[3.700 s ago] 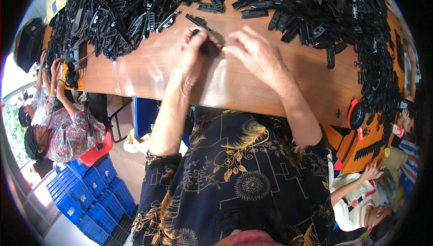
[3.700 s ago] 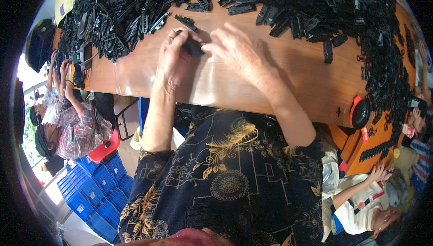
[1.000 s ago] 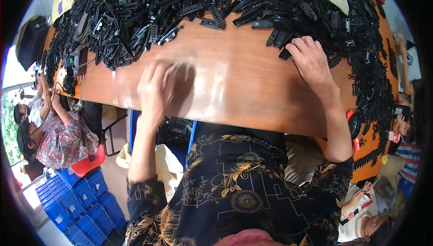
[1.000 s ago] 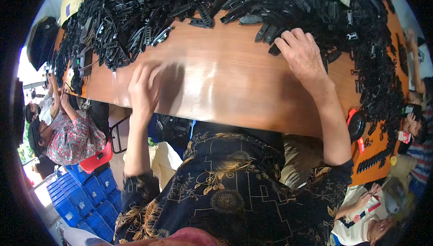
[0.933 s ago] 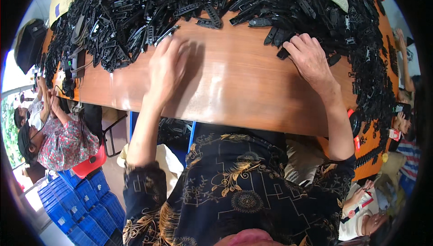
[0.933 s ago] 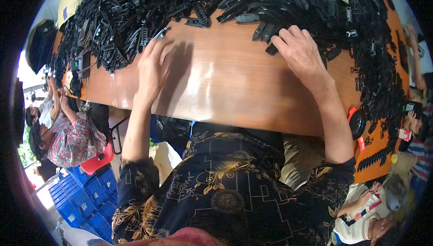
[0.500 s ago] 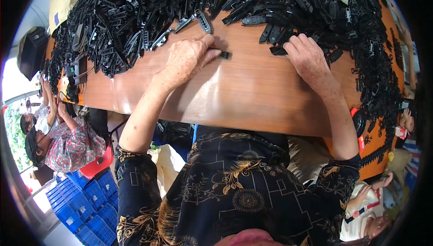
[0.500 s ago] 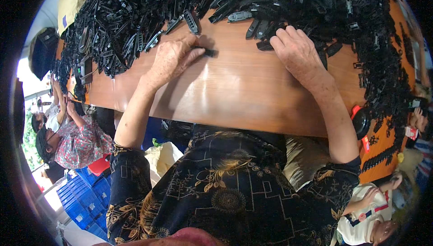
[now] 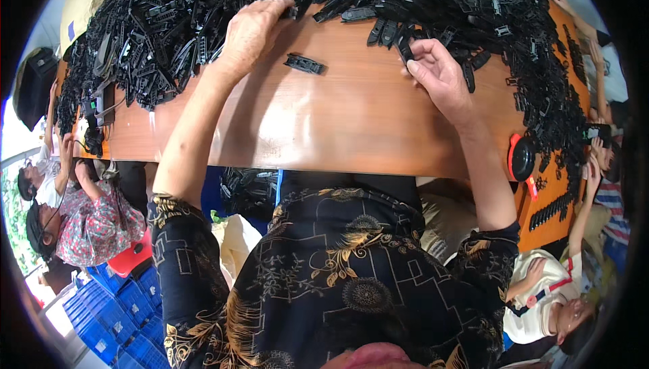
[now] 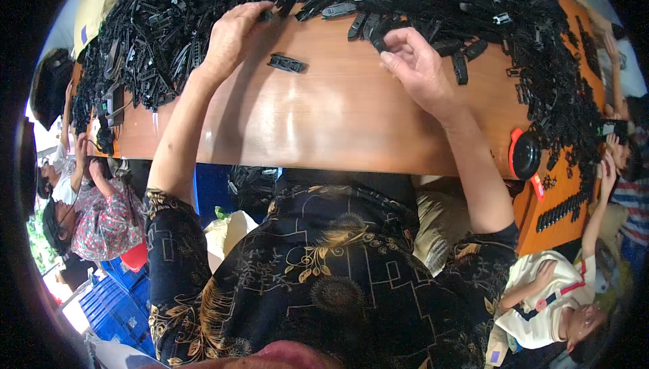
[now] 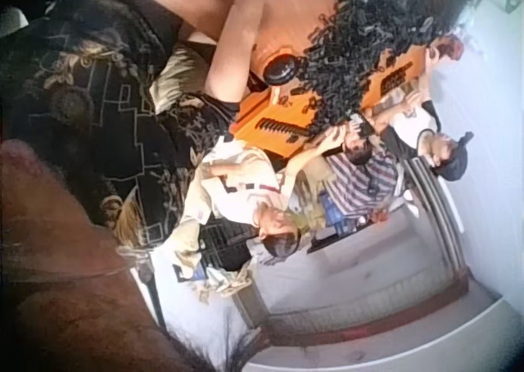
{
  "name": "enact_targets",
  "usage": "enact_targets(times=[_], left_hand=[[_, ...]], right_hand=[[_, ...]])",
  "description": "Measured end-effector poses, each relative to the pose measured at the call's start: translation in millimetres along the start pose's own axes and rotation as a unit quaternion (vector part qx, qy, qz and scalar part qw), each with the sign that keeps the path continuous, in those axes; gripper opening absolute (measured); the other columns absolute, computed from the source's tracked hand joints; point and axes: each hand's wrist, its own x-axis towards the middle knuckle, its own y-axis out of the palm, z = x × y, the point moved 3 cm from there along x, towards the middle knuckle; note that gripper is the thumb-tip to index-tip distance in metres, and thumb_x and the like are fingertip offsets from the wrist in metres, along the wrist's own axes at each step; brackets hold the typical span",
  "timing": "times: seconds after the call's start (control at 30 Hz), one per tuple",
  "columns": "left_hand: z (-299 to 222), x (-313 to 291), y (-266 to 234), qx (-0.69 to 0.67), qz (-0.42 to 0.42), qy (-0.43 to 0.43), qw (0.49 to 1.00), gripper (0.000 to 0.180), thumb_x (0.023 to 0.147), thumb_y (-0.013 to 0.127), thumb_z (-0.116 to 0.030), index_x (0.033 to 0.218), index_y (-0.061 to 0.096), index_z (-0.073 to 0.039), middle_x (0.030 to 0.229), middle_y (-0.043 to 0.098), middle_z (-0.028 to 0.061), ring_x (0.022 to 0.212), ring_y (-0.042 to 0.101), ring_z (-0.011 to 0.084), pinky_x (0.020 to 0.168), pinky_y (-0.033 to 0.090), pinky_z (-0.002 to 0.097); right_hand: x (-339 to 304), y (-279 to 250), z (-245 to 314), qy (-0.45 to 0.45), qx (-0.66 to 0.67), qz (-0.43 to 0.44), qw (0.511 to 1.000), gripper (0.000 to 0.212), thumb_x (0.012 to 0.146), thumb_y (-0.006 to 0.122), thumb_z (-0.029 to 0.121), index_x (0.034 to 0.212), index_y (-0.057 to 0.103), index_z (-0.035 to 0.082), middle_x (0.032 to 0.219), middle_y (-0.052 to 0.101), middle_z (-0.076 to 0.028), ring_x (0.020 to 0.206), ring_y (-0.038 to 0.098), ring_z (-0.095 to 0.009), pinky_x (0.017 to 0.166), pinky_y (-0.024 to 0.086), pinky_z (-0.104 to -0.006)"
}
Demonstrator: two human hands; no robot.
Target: The person assembles plastic components by taking pieces from piles on the workbench, fitting them together by hand, and dropping the finished parts into a blue bin.
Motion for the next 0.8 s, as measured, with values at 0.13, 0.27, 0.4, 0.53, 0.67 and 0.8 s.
enact_targets(times=[0.13, 0.27, 0.4, 0.53, 0.67, 0.8], left_hand=[[-30, -21, 7, -0.551, -0.023, -0.194, 0.811, 0.039, 0.095, 0.06, -0.022, 0.127, 0.051, -0.002, 0.098, 0.068, 0.01, 0.091, 0.065, 0.0143, 0.078, 0.055, 0.0262], [-69, -52, 13, -0.764, -0.026, -0.226, 0.604, 0.044, 0.095, 0.059, -0.019, 0.133, 0.046, -0.001, 0.099, 0.067, 0.0118, 0.087, 0.065, 0.0152, 0.074, 0.053, 0.0238], [-87, -67, 17, -0.855, 0.0, -0.216, 0.472, 0.048, 0.096, 0.056, -0.016, 0.14, 0.041, -0.001, 0.106, 0.065, 0.0119, 0.088, 0.064, 0.0141, 0.076, 0.051, 0.0243], [-93, -75, 17, -0.86, 0.033, -0.239, 0.45, 0.045, 0.097, 0.055, -0.014, 0.138, 0.043, 0.0, 0.106, 0.065, 0.0097, 0.092, 0.062, 0.0131, 0.078, 0.051, 0.0251], [-103, -78, 21, -0.842, 0.005, -0.266, 0.47, 0.042, 0.097, 0.056, -0.013, 0.135, 0.046, 0.0, 0.106, 0.065, 0.0082, 0.09, 0.062, 0.0123, 0.078, 0.051, 0.0249], [-103, -75, 25, -0.836, -0.049, -0.245, 0.488, 0.033, 0.097, 0.056, -0.012, 0.128, 0.052, -0.002, 0.102, 0.066, 0.007, 0.087, 0.061, 0.0105, 0.077, 0.05, 0.0224]], right_hand=[[-13, 25, 9, 0.079, 0.304, 0.046, 0.948, 0.036, 0.096, 0.05, 0.014, 0.13, 0.043, 0.003, 0.095, 0.064, -0.01, 0.07, 0.059, -0.009, 0.054, 0.04, -0.0191], [-24, 52, 23, 0.09, 0.379, 0.073, 0.918, 0.039, 0.098, 0.047, 0.016, 0.135, 0.041, 0.002, 0.097, 0.064, -0.013, 0.066, 0.057, -0.009, 0.05, 0.038, -0.0181], [-29, 64, 33, 0.068, 0.345, 0.076, 0.933, 0.039, 0.099, 0.049, 0.016, 0.134, 0.043, 0.002, 0.098, 0.064, -0.01, 0.068, 0.055, -0.007, 0.056, 0.041, -0.018], [-30, 66, 41, 0.035, 0.266, 0.095, 0.959, 0.038, 0.098, 0.052, 0.016, 0.132, 0.046, 0.001, 0.1, 0.064, -0.007, 0.071, 0.052, -0.006, 0.063, 0.043, -0.0175], [-33, 69, 47, 0.023, 0.281, 0.098, 0.954, 0.036, 0.098, 0.051, 0.014, 0.131, 0.047, -0.001, 0.1, 0.064, -0.008, 0.07, 0.052, -0.006, 0.062, 0.044, -0.0176], [-34, 71, 45, 0.063, 0.29, 0.077, 0.952, 0.031, 0.098, 0.051, 0.009, 0.126, 0.051, -0.002, 0.098, 0.066, -0.008, 0.071, 0.054, -0.006, 0.063, 0.046, -0.0188]])
